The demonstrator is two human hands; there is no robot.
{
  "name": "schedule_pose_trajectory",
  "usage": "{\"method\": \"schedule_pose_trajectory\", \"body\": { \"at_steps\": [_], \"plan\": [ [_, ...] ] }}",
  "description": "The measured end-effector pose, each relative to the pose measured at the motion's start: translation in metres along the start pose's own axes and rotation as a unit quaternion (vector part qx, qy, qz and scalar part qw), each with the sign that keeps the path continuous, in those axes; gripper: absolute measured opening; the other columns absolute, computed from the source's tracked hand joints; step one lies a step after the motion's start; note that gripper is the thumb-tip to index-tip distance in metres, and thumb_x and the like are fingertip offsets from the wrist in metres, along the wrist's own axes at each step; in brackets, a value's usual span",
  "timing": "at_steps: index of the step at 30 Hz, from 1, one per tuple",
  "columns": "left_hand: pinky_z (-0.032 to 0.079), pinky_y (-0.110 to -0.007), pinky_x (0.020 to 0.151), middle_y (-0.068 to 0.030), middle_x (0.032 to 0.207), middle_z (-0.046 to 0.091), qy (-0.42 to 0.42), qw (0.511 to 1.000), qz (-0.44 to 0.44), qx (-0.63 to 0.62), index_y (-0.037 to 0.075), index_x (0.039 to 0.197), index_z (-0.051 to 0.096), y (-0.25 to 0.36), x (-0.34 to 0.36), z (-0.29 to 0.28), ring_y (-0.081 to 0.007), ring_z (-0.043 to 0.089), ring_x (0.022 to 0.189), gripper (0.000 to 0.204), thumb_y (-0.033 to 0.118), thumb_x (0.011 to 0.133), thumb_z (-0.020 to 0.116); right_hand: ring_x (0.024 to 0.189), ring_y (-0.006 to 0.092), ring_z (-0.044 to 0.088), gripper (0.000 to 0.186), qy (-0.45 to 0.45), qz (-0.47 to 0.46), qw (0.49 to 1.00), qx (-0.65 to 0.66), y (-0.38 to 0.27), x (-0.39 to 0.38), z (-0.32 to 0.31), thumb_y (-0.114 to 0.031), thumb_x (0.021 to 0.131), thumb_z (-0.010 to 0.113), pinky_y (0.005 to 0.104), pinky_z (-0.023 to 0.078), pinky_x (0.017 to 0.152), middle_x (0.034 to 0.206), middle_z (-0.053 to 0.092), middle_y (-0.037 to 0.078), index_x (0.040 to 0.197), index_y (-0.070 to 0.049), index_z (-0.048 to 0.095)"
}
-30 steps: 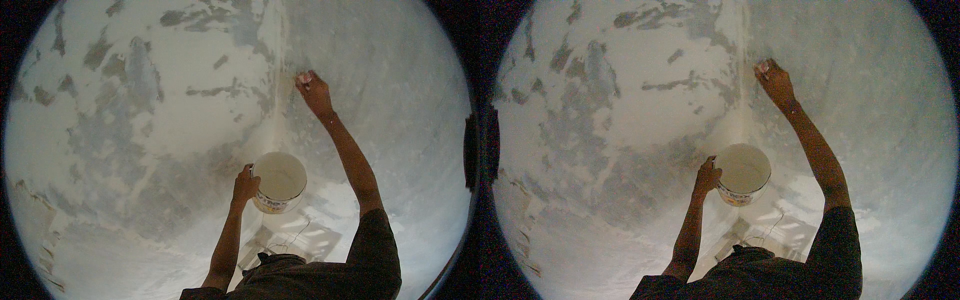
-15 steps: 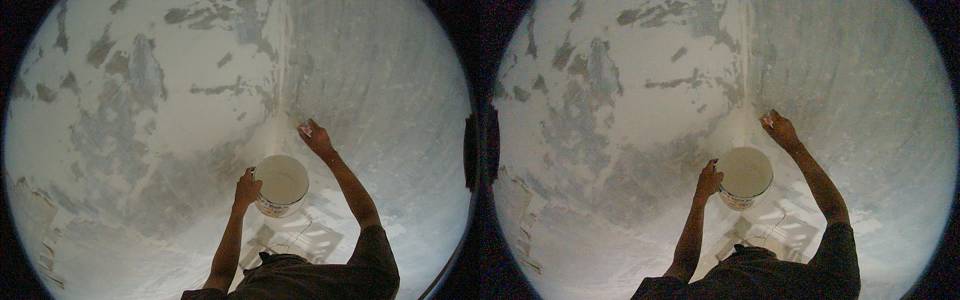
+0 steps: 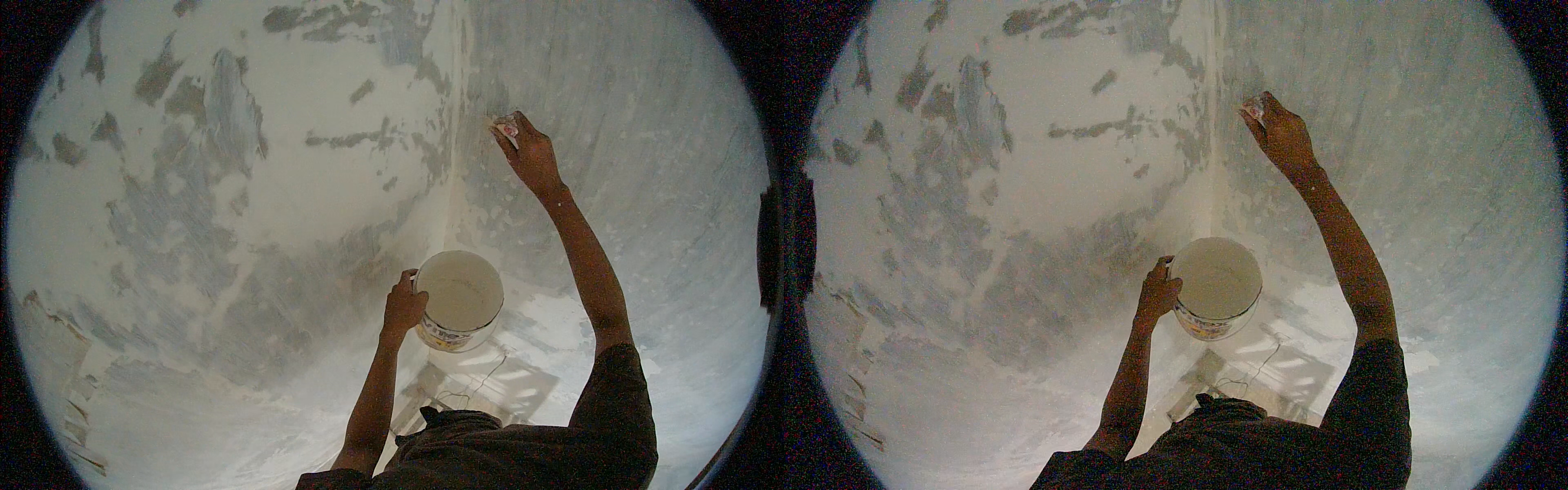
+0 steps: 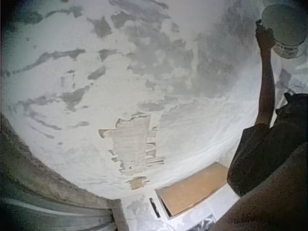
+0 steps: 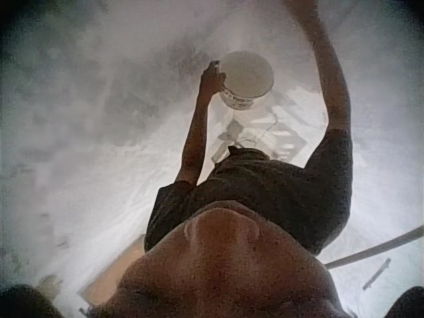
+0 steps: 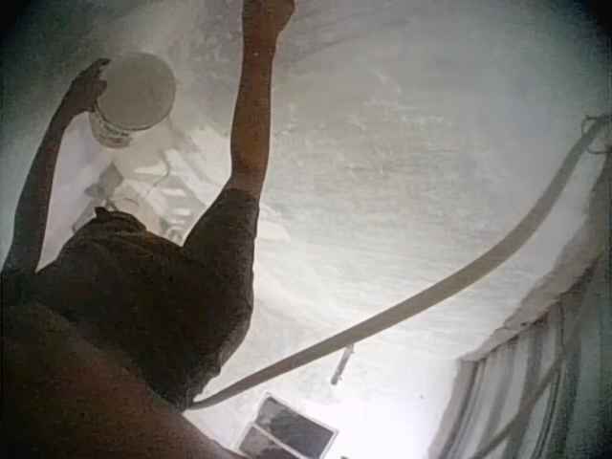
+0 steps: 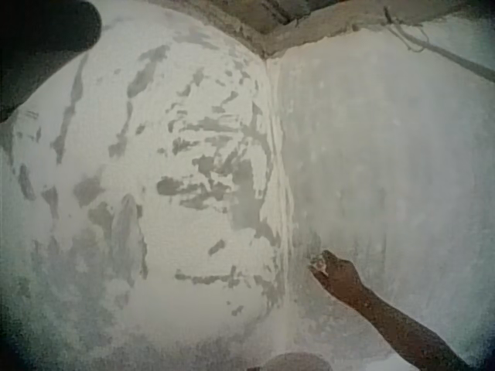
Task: The person paints a ceiling by dipping a brush into a bucket of white paint and applying it to the surface.
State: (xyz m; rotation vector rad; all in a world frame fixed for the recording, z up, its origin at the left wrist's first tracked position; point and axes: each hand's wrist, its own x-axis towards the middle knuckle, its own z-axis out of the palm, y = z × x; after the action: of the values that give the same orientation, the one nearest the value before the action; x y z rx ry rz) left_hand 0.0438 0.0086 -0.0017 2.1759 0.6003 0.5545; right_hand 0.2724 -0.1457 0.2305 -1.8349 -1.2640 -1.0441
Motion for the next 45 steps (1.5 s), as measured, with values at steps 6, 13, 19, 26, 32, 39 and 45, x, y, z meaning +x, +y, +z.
{"method": "schedule_pose_trajectory", "body": {
  "at_steps": [6, 13, 19, 26, 32, 39, 45],
  "plan": [
    [0.050, -0.044, 0.079, -0.0202, 0.090, 0.068, -0.005, 1.000, -0.005, -0.019, 0.005, 0.123, 0.047, -0.001, 0.000, 0.002, -0.0349, 0.067, 0.084, 0.051, 0.015, 0.074, 0.059, 0.080, 0.0384, 0.066, 0.035, -0.126, 0.022, 0.992, 0.019, 0.012, -0.062, 0.055, -0.030, 0.094, 0.056, 0.0456, 0.054, 0.073, 0.092, 0.067, 0.019, 0.110, 0.001, 0.053],
    [0.050, -0.044, 0.081, -0.0209, 0.094, 0.068, -0.014, 1.000, 0.003, -0.010, 0.005, 0.124, 0.047, 0.008, 0.002, 0.005, -0.0357, 0.066, 0.086, 0.052, 0.015, 0.074, 0.058, 0.086, 0.0405, 0.063, 0.041, -0.138, 0.083, 0.987, 0.012, 0.037, -0.068, 0.071, -0.035, 0.096, 0.050, 0.0465, 0.052, 0.074, 0.093, 0.064, 0.022, 0.110, 0.003, 0.054],
    [0.050, -0.044, 0.081, -0.0203, 0.095, 0.068, -0.012, 1.000, 0.009, -0.012, 0.005, 0.125, 0.046, 0.004, 0.001, -0.008, -0.0356, 0.066, 0.087, 0.055, 0.016, 0.073, 0.058, 0.093, 0.0394, 0.063, 0.043, 0.018, 0.006, 0.999, -0.027, 0.008, 0.029, 0.007, -0.031, 0.096, 0.051, 0.0456, 0.052, 0.079, 0.103, 0.064, 0.025, 0.117, 0.005, 0.054],
    [0.050, -0.043, 0.081, -0.0198, 0.095, 0.068, -0.011, 1.000, -0.008, -0.015, 0.006, 0.125, 0.046, 0.008, -0.007, -0.011, -0.0358, 0.065, 0.089, 0.055, 0.015, 0.072, 0.058, 0.082, 0.0387, 0.064, 0.028, -0.090, 0.004, 0.994, 0.060, -0.003, -0.001, -0.002, -0.027, 0.093, 0.058, 0.0439, 0.052, 0.072, 0.090, 0.065, 0.021, 0.098, 0.001, 0.059],
    [0.048, -0.047, 0.091, -0.0221, 0.107, 0.066, -0.018, 0.999, 0.001, -0.027, 0.006, 0.126, 0.047, 0.008, -0.003, -0.009, -0.0386, 0.063, 0.100, 0.058, 0.016, 0.070, 0.058, 0.080, 0.0375, 0.063, 0.024, -0.044, 0.064, 0.994, 0.070, 0.020, 0.013, -0.013, -0.025, 0.093, 0.057, 0.0420, 0.051, 0.071, 0.090, 0.065, 0.018, 0.094, -0.001, 0.058],
    [0.048, -0.047, 0.091, -0.0234, 0.103, 0.067, -0.039, 0.998, -0.047, -0.034, 0.005, 0.124, 0.048, 0.030, -0.005, -0.021, -0.0393, 0.064, 0.098, 0.057, 0.017, 0.069, 0.057, 0.082, 0.0378, 0.064, 0.022, 0.128, -0.094, 0.986, 0.054, -0.004, 0.067, -0.055, -0.025, 0.093, 0.059, 0.0421, 0.052, 0.073, 0.091, 0.066, 0.017, 0.098, -0.003, 0.059],
    [0.051, -0.043, 0.077, -0.0199, 0.092, 0.068, -0.013, 1.000, -0.007, -0.025, 0.004, 0.123, 0.048, 0.012, -0.003, -0.014, -0.0348, 0.066, 0.083, 0.052, 0.014, 0.073, 0.059, 0.083, 0.0384, 0.063, 0.026, -0.081, 0.002, 0.995, 0.062, -0.001, -0.007, 0.005, -0.027, 0.091, 0.060, 0.0436, 0.051, 0.074, 0.091, 0.064, 0.019, 0.098, -0.001, 0.059]
  ]
}}
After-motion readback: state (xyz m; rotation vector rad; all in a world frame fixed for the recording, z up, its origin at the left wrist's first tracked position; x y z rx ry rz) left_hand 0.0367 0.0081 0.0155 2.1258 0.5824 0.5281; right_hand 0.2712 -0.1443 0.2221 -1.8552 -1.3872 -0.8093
